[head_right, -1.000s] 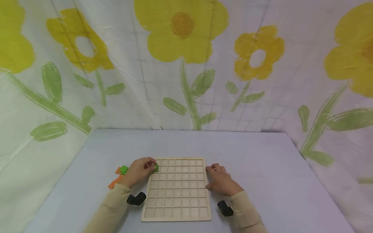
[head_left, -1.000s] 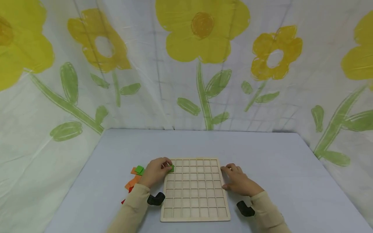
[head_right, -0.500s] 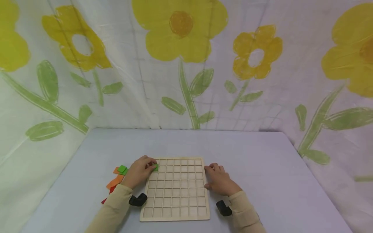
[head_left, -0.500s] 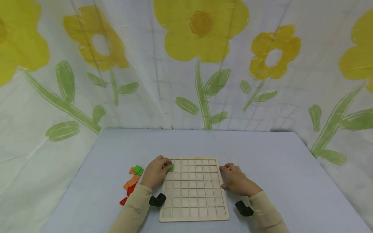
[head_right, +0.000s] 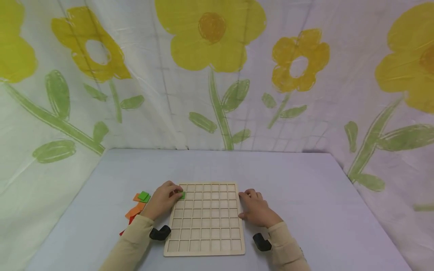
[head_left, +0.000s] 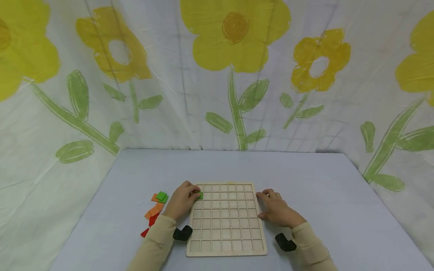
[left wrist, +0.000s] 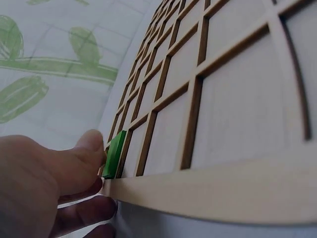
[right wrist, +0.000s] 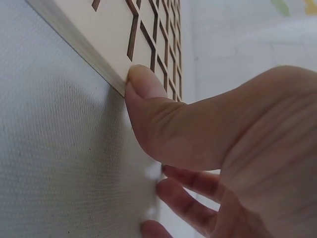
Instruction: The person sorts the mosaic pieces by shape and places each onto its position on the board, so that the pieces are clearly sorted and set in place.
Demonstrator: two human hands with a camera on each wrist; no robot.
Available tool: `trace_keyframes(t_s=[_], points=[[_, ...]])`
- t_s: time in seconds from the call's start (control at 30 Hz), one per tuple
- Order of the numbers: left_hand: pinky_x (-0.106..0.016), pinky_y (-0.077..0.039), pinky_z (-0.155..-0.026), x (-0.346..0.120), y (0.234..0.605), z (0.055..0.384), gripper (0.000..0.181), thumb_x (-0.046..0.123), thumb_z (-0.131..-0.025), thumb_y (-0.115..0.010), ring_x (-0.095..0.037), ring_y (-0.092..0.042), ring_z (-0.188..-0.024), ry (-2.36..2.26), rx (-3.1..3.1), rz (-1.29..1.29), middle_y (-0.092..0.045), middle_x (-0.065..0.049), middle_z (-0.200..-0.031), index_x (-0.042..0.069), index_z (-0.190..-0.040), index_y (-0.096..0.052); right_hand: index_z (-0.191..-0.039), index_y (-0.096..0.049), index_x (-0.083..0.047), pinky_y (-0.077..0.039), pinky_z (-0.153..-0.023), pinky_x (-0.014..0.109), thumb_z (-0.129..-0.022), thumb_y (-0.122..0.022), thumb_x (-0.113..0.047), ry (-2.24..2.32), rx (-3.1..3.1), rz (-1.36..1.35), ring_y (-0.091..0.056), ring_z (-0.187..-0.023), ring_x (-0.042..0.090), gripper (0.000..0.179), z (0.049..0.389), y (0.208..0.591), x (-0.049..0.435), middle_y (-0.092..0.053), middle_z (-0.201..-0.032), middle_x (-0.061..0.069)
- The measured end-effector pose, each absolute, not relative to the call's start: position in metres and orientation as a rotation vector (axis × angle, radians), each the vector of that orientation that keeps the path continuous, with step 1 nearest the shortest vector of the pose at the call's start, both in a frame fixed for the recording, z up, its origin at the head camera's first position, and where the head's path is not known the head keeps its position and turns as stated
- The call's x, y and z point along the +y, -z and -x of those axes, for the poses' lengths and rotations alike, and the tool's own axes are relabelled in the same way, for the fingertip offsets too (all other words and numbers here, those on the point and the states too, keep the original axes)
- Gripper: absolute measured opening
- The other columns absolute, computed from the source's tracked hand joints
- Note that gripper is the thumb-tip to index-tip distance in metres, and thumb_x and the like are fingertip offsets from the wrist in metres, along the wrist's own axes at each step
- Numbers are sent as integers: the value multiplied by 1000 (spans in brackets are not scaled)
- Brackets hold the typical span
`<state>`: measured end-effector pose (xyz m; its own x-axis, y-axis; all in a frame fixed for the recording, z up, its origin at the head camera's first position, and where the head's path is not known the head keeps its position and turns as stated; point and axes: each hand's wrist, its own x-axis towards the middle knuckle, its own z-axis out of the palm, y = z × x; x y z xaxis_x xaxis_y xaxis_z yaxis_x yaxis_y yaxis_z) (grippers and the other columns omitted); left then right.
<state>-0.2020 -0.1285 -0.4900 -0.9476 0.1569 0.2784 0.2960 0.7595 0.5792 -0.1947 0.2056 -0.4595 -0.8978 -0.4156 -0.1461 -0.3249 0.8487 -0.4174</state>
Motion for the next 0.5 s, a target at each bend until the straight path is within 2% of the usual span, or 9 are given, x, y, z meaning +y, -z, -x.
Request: trace_keyframes(t_s=[0.23,0.37,0.5], points=[[-27,-46,-66,-130,489,203,12,12,-84,-74,-9,-51,-73,951,-2756,420,-55,-1,-87,8,-94,-70,-142,-42,-8,-41,-94,54,-85,-73,-23,593,2791,563,-38,-122,37,67,196,462,207,-37,-139,18],[-29,-49,-68,-130,488,202,13,12,-83,-74,-10,-54,-75,954,-2778,405,-56,0,-88,8,-95,-71,-145,-36,-6,-41,-93,55,-85,-72,-21,631,2762,596,-37,-120,37,72,197,462,208,-35,-141,20],[-30,-49,-70,-129,488,201,14,12,-83,-75,-10,-54,-76,953,-2783,390,-56,-1,-90,8,-96,-71,-149,-32,-10,-41,-92,55,-86,-71,-18,650,2730,637,-36,-119,37,74,199,463,209,-35,-142,19]])
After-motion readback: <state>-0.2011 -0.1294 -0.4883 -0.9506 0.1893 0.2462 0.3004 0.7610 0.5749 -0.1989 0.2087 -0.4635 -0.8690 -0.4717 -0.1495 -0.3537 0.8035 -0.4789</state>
